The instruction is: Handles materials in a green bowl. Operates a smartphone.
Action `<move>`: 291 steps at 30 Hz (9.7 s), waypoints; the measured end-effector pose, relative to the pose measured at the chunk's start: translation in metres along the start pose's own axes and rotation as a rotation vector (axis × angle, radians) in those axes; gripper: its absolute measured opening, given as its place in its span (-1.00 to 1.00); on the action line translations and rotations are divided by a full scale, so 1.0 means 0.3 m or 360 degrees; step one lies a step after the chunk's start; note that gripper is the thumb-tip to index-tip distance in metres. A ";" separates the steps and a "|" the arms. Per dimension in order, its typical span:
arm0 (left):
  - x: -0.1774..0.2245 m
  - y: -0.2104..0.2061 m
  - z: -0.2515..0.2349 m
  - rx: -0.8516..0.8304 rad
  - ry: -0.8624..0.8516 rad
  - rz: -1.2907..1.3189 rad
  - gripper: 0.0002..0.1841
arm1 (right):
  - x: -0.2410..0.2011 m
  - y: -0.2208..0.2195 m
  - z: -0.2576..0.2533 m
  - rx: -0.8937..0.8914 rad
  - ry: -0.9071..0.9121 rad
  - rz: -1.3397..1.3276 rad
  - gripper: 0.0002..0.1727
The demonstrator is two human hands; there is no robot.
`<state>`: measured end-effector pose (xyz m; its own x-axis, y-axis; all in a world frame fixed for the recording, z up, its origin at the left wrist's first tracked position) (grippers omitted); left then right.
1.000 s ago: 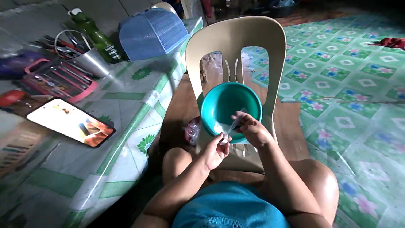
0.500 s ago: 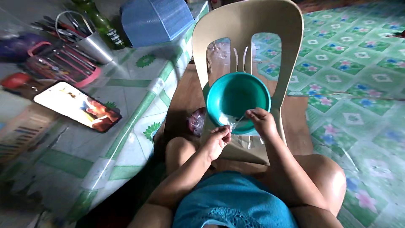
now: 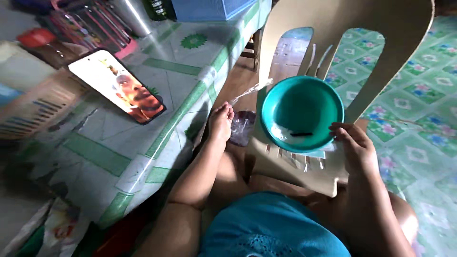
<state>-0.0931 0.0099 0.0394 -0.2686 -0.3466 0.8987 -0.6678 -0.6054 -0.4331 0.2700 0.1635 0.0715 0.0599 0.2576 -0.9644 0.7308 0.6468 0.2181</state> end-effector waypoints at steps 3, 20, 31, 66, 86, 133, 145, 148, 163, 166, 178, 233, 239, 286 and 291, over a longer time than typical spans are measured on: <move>-0.147 0.109 -0.098 -0.0023 0.0202 -0.0375 -0.32 | 0.031 -0.024 0.021 -0.0210 -0.0310 0.0511 -0.69; -0.137 -0.165 0.115 -0.1033 0.0157 -0.0932 -0.66 | 0.088 -0.206 0.004 -0.1107 -0.0482 0.1294 -0.65; -0.209 -0.454 0.202 -0.0868 0.0766 -0.0245 -0.70 | 0.013 -0.270 -0.081 -0.0516 -0.0498 0.0386 -0.76; -0.189 -0.473 0.290 -0.0970 0.0336 -0.0828 -0.71 | 0.114 -0.284 0.024 -0.0448 0.0186 0.0264 -0.77; -0.269 -0.410 0.325 -0.0808 0.0772 -0.0182 -0.64 | 0.165 -0.335 0.025 -0.0358 -0.0258 -0.0153 -0.87; -0.139 -0.202 0.041 -0.0839 -0.0096 -0.0781 -0.89 | 0.289 -0.183 -0.343 -0.1272 -0.0726 0.2285 -0.67; -0.157 -0.168 0.018 -0.0773 0.0049 -0.0721 -0.89 | 0.207 -0.271 -0.319 -0.1602 -0.0880 0.2090 -0.75; -0.166 -0.174 0.016 -0.0788 0.0082 -0.0695 -0.89 | 0.214 -0.272 -0.310 -0.1568 -0.0938 0.2236 -0.75; -0.165 -0.174 -0.003 -0.0795 0.0112 -0.0643 -0.90 | 0.347 -0.163 -0.375 -0.1401 -0.0816 0.1874 -0.75; -0.166 -0.169 -0.004 -0.0797 0.0126 -0.0645 -0.90 | 0.329 -0.159 -0.374 -0.1341 -0.0779 0.1922 -0.68; -0.171 -0.171 -0.002 -0.0806 0.0132 -0.0619 -0.91 | 0.293 -0.159 -0.358 -0.1135 -0.0841 0.1991 -0.80; -0.142 -0.633 -0.284 -0.1377 -0.0092 -0.1881 -0.78 | 0.084 -0.093 -0.342 -0.1015 -0.0734 0.1319 -0.69; -0.138 -0.552 -0.237 -0.1367 -0.0082 -0.1981 -0.80 | -0.002 -0.040 -0.361 -0.0940 -0.0658 0.1415 -0.75; -0.063 -0.637 0.048 -0.1099 -0.0428 -0.1542 -0.71 | -0.259 -0.146 -0.301 -0.0220 0.0341 0.0942 -0.65; -0.118 -0.578 0.011 -0.1714 0.0175 -0.1455 -0.31 | -0.343 -0.080 -0.304 -0.0323 0.0585 0.0764 -0.70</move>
<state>0.0344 0.1245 0.0825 0.5213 -0.0489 0.8519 -0.8146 0.2690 0.5139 0.1843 0.1870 0.1791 0.0851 0.7586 -0.6460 0.5351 0.5121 0.6719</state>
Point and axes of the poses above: each hand's wrist, its own z-axis away from the middle knuckle, its own y-axis out of the back of the hand, x = y × z, the point moved 5 cm from there along -z, towards the middle knuckle, and after that the axes turned 15 degrees about -x, right-handed, at the moved point
